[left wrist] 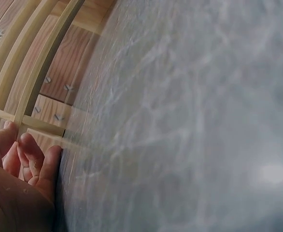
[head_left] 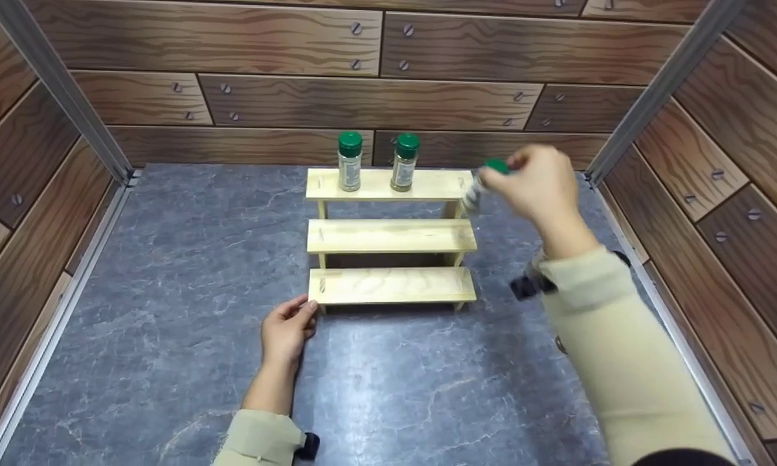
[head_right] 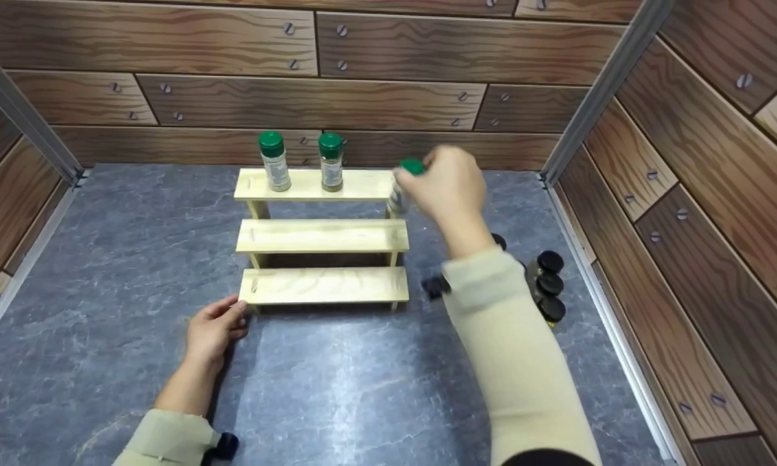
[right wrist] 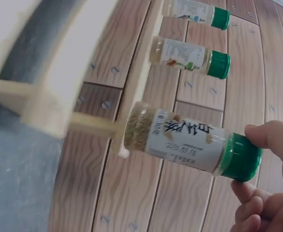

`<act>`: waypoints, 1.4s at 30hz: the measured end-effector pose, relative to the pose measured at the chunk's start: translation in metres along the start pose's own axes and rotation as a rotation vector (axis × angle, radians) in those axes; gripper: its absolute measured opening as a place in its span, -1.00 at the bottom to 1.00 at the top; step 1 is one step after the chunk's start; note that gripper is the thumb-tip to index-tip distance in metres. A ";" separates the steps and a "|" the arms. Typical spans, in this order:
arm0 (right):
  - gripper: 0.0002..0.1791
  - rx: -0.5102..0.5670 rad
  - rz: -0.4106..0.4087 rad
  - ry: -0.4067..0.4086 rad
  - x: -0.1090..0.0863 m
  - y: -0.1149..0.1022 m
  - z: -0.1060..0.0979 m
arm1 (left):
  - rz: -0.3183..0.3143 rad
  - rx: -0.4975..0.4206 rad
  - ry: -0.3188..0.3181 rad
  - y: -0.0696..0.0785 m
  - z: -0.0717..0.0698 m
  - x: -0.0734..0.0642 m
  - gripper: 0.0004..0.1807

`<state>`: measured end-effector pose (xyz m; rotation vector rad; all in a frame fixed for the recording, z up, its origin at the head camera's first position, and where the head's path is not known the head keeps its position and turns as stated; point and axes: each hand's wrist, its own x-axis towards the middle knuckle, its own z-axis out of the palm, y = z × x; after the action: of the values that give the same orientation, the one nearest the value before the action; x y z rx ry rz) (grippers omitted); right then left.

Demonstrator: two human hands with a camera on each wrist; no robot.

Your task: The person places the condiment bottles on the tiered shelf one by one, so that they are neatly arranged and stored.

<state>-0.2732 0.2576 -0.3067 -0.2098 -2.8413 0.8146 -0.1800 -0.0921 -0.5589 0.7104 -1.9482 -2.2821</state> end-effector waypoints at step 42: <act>-0.32 -0.203 -0.045 0.054 0.048 -0.044 0.041 | 0.023 -0.049 -0.002 -0.001 -0.001 0.003 -0.64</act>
<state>-0.3321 0.2083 -0.3108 -0.1903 -2.8645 0.5039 -0.1823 -0.0936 -0.5610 0.6776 -1.8834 -2.3093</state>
